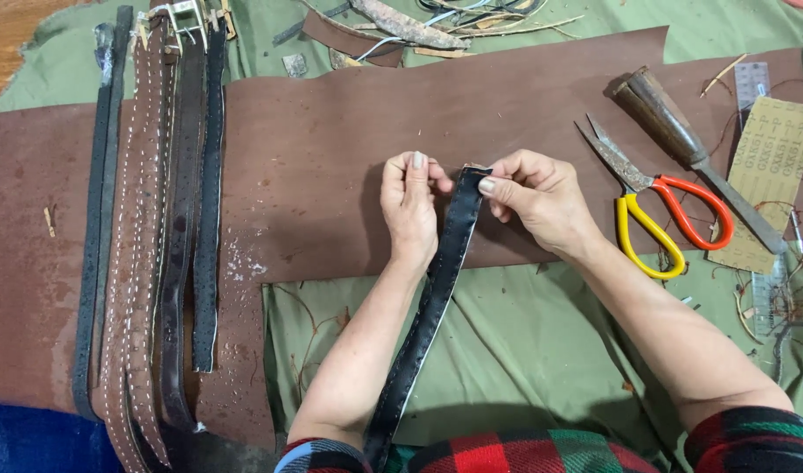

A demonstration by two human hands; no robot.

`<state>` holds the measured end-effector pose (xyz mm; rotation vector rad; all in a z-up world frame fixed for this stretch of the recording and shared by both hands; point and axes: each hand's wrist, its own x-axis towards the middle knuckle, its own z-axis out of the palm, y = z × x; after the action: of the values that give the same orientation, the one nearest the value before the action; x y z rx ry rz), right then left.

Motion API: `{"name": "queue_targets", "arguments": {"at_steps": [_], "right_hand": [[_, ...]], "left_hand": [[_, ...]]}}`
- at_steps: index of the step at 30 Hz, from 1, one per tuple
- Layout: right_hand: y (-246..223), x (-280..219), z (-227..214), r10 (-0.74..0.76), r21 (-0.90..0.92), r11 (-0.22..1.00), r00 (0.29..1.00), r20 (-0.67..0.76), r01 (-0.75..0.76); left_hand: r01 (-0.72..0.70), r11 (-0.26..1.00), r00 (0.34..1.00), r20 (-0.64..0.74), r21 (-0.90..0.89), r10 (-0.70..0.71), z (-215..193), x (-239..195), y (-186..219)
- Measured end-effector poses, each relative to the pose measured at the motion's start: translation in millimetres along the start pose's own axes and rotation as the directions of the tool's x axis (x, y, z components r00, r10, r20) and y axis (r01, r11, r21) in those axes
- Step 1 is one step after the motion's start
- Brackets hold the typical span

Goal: Finishing the edges of a leather belt using an awl, scissors, and a file.

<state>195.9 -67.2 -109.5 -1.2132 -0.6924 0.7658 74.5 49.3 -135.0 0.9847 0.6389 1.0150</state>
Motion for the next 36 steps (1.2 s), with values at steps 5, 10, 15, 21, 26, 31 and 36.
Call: {"name": "queue_targets", "arguments": {"at_steps": [5,10,15,21,26,31,36], "right_hand": [[-4.7,1.7,0.8,0.056,0.113,0.992,0.998,-0.002,-0.056],[-3.0,4.6,-1.0,0.095,0.173,0.981,0.995,-0.010,-0.092],[-1.2,5.6,-1.3,0.095,0.169,0.981,0.995,-0.014,-0.091],[0.1,5.8,-2.6,0.026,0.007,1.000,0.999,-0.022,-0.026],[-13.8,8.8,-6.8,-0.064,-0.092,0.994,0.997,-0.033,0.060],[-23.7,8.9,-9.3,-0.132,-0.230,0.966,0.990,-0.053,0.116],[-42.7,16.5,-72.6,-0.228,-0.475,0.871,0.960,-0.161,0.127]], "left_hand": [[-0.162,0.980,0.974,-0.142,0.117,0.178,-2.0,3.0,10.8],[-0.345,0.838,0.918,-0.032,0.423,0.395,4.7,-4.8,29.2],[-0.262,0.886,0.965,0.106,0.384,0.239,9.8,-16.4,21.0],[-0.297,0.931,0.926,0.301,0.211,0.227,9.9,-18.4,14.0],[-0.349,0.901,0.918,0.289,0.258,0.273,8.6,-16.4,9.7],[-0.353,0.876,0.925,0.263,0.329,0.274,9.5,-18.1,10.1],[-0.123,0.939,0.988,0.134,0.322,0.083,4.0,-6.0,-4.0]]}}
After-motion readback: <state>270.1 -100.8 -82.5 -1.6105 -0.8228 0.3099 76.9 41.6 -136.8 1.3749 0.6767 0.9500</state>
